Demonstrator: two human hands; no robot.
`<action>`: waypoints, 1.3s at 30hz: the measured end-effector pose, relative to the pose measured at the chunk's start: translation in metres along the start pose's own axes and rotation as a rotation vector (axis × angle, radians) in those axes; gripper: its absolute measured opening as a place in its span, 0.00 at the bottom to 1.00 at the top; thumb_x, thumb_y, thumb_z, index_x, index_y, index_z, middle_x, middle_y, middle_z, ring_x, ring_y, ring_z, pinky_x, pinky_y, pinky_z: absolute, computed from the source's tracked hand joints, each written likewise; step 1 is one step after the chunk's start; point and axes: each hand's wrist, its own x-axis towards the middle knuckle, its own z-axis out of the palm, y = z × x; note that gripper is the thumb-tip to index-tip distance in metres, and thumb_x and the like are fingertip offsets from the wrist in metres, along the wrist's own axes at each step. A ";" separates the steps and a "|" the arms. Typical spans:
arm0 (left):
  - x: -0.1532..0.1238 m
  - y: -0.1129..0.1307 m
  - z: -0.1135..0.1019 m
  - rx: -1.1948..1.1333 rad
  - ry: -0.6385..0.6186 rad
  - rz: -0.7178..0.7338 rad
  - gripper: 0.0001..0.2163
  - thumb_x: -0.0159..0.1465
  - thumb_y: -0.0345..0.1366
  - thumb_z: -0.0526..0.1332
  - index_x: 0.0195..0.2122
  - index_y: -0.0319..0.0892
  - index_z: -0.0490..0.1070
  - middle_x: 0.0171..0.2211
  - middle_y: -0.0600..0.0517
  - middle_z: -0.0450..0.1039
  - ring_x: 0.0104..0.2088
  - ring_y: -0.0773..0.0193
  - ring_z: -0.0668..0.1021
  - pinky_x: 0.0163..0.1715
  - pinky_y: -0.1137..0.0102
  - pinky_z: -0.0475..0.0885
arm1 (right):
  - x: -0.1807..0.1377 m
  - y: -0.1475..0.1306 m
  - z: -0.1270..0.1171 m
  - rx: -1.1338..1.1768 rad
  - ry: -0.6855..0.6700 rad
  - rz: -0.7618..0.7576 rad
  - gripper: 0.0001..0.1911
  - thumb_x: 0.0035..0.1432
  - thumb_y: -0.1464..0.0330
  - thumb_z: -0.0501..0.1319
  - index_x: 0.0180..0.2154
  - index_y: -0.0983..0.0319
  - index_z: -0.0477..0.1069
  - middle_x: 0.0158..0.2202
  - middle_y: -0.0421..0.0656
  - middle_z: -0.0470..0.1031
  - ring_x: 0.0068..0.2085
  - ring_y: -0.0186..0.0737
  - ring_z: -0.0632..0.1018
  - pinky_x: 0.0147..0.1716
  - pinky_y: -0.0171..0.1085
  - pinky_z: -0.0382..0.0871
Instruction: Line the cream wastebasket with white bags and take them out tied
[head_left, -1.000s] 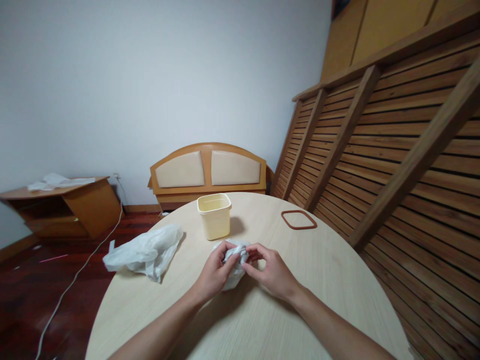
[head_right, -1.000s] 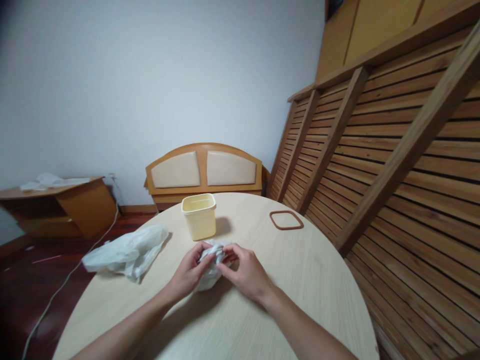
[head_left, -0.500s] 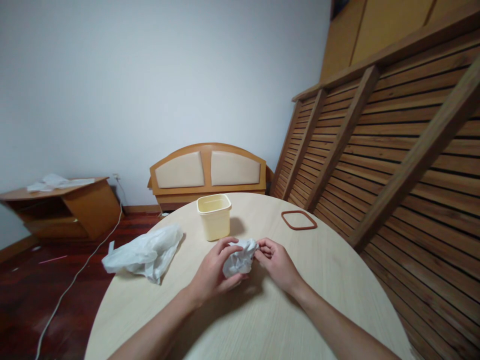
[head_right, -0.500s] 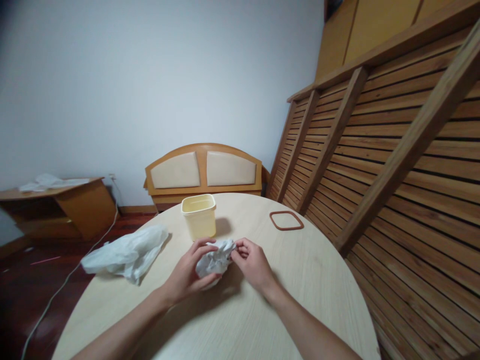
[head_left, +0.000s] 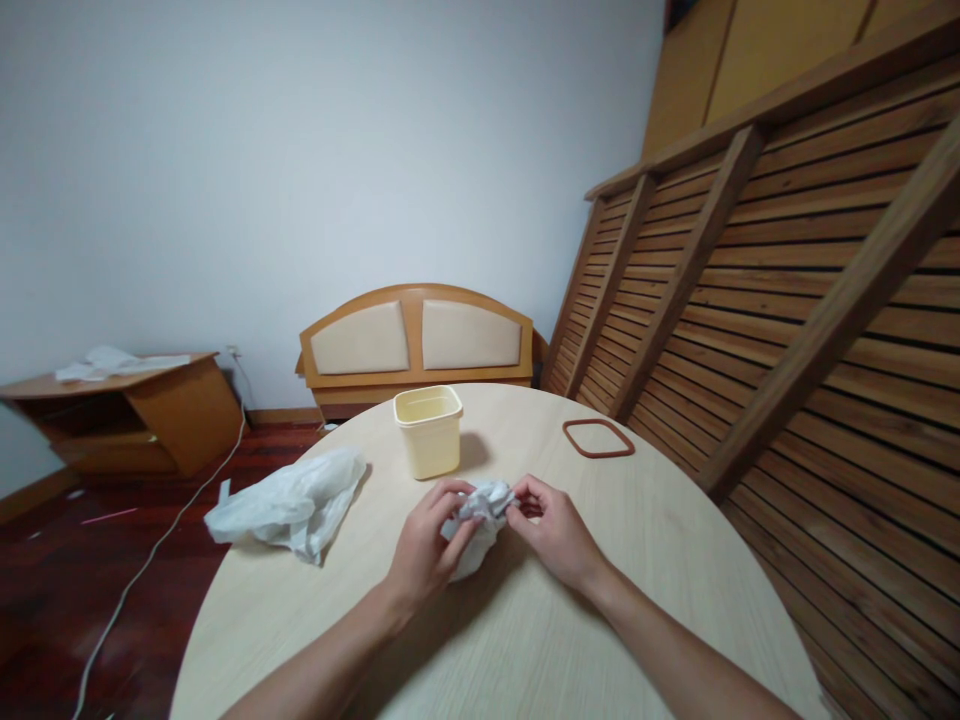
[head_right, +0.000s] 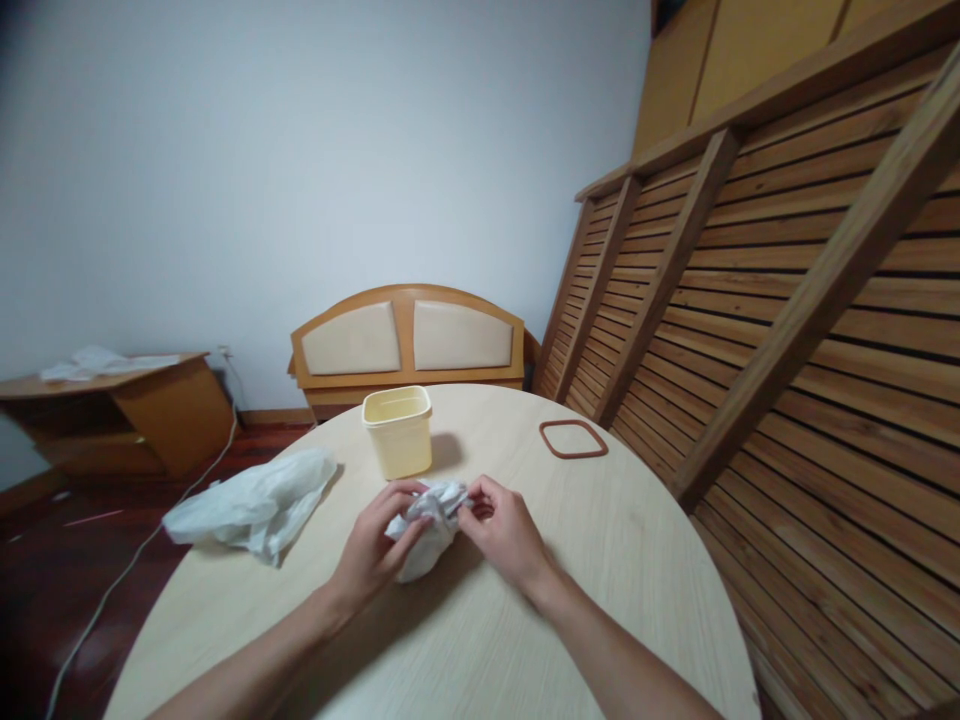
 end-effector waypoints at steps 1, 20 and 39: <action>0.001 0.000 0.001 -0.049 0.028 -0.058 0.07 0.68 0.38 0.59 0.36 0.42 0.74 0.40 0.47 0.78 0.40 0.58 0.79 0.41 0.66 0.75 | -0.001 -0.001 -0.001 -0.047 -0.015 -0.031 0.03 0.57 0.68 0.60 0.32 0.61 0.70 0.30 0.39 0.76 0.33 0.38 0.78 0.34 0.35 0.70; 0.007 -0.019 0.008 -0.217 0.177 -0.341 0.08 0.58 0.39 0.65 0.27 0.41 0.71 0.24 0.56 0.69 0.26 0.66 0.70 0.27 0.73 0.65 | -0.009 -0.007 0.001 -0.271 -0.142 -0.205 0.09 0.64 0.66 0.61 0.46 0.59 0.72 0.41 0.42 0.80 0.40 0.40 0.80 0.43 0.37 0.70; 0.004 -0.006 0.012 -0.254 0.002 -0.165 0.08 0.66 0.40 0.63 0.37 0.43 0.79 0.42 0.46 0.74 0.46 0.56 0.76 0.50 0.64 0.70 | -0.008 0.004 0.005 -0.351 -0.134 -0.196 0.18 0.65 0.69 0.59 0.55 0.59 0.74 0.51 0.47 0.81 0.49 0.46 0.81 0.51 0.43 0.73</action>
